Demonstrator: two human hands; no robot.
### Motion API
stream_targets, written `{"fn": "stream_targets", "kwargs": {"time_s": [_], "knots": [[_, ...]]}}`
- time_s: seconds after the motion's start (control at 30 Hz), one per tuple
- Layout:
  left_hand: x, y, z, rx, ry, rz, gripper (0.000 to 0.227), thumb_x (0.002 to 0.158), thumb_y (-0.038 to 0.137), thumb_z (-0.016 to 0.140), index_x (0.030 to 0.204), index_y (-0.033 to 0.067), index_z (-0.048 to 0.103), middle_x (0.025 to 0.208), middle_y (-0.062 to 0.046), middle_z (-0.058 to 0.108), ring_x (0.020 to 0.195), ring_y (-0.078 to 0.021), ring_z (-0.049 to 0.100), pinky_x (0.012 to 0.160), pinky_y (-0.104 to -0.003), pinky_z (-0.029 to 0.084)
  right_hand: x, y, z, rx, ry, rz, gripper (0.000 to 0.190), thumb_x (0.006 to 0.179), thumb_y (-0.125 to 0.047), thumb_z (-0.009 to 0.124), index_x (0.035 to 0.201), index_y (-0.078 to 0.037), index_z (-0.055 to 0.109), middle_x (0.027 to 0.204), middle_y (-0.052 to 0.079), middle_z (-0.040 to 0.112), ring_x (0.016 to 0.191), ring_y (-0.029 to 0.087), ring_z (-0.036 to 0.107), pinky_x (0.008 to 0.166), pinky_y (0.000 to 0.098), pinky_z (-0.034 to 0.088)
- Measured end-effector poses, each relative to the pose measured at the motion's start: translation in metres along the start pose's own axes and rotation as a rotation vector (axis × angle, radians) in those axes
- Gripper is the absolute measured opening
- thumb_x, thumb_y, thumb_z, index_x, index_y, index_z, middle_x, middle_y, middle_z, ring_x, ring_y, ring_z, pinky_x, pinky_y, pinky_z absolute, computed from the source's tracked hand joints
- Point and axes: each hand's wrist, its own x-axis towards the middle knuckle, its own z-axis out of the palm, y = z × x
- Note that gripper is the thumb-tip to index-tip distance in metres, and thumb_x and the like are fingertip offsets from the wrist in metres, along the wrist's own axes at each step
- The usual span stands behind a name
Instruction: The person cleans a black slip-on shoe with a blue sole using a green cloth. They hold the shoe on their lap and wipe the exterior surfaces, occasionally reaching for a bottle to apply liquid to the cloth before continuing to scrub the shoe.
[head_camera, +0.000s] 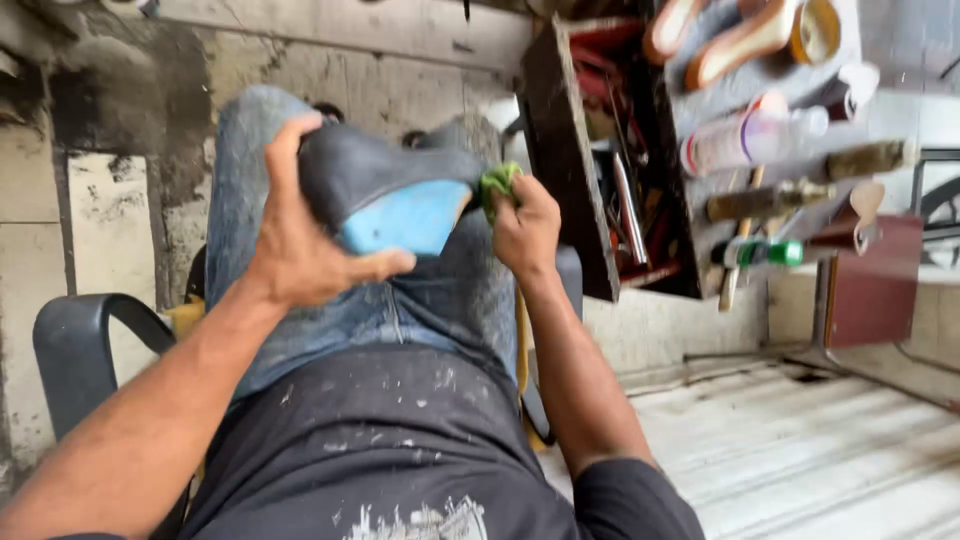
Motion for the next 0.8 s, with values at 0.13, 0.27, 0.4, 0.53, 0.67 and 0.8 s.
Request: {"fn": "stream_targets", "kwargs": {"time_s": [0.13,0.27,0.4,0.53,0.67,0.8], "knots": [[-0.034,-0.022,-0.005,0.078,-0.025,-0.061,0.12,0.06,0.052,0.091,0.145,0.0027,0.022,0.138,-0.021,0.037,0.125,-0.0364,0.052,0.102,-0.048,0.047,-0.008,-0.071,-0.005,0.126,-0.072,-0.292,0.017,0.095,-0.001,0.057,0.098,-0.008,0.072,0.094,0.008,0.071,0.085,0.026,0.067,0.076,0.036,0.053],[-0.068,-0.046,-0.006,0.213,0.038,-0.008,0.121,0.051,0.043,0.097,0.14,-0.0062,0.032,0.134,-0.026,0.046,0.124,-0.0388,0.054,0.11,-0.046,0.045,0.012,-0.021,-0.003,-0.02,0.034,-0.29,0.009,0.093,-0.005,0.059,0.087,-0.007,0.065,0.078,0.006,0.06,0.07,0.022,0.055,0.059,0.0369,0.041],[-0.094,-0.065,-0.008,0.477,0.095,0.088,0.115,0.057,0.052,0.097,0.136,-0.0131,0.044,0.132,-0.029,0.051,0.122,-0.0459,0.053,0.111,-0.052,0.041,-0.016,-0.078,0.007,-0.222,-0.106,-0.549,0.011,0.088,-0.005,0.058,0.081,-0.013,0.054,0.072,0.006,0.041,0.065,0.033,0.047,0.057,0.0455,0.035],[-0.105,-0.063,-0.011,0.77,0.024,-0.025,0.116,0.047,0.06,0.095,0.125,-0.0162,0.055,0.138,-0.027,0.044,0.129,-0.0465,0.048,0.115,-0.058,0.041,0.021,-0.013,-0.001,-0.373,0.017,-0.398,0.012,0.083,-0.004,0.061,0.088,-0.014,0.066,0.077,0.007,0.063,0.068,0.031,0.058,0.057,0.0416,0.043],[-0.082,-0.04,-0.004,0.923,-0.165,-0.307,0.131,0.049,0.074,0.083,0.147,-0.0027,0.041,0.155,-0.029,0.038,0.141,-0.0458,0.038,0.108,-0.064,0.034,0.015,-0.019,0.0,-0.222,-0.034,-0.339,0.015,0.088,-0.007,0.059,0.076,-0.007,0.051,0.072,0.009,0.053,0.062,0.028,0.048,0.053,0.044,0.032],[-0.051,-0.015,0.035,0.899,-0.172,0.056,0.126,0.056,0.071,0.09,0.145,-0.0029,0.04,0.138,-0.024,0.05,0.124,-0.0412,0.053,0.098,-0.055,0.045,0.018,0.034,0.001,-0.369,-0.04,-0.192,0.013,0.084,-0.014,0.061,0.078,-0.008,0.051,0.075,0.011,0.054,0.071,0.04,0.055,0.058,0.053,0.035]]}}
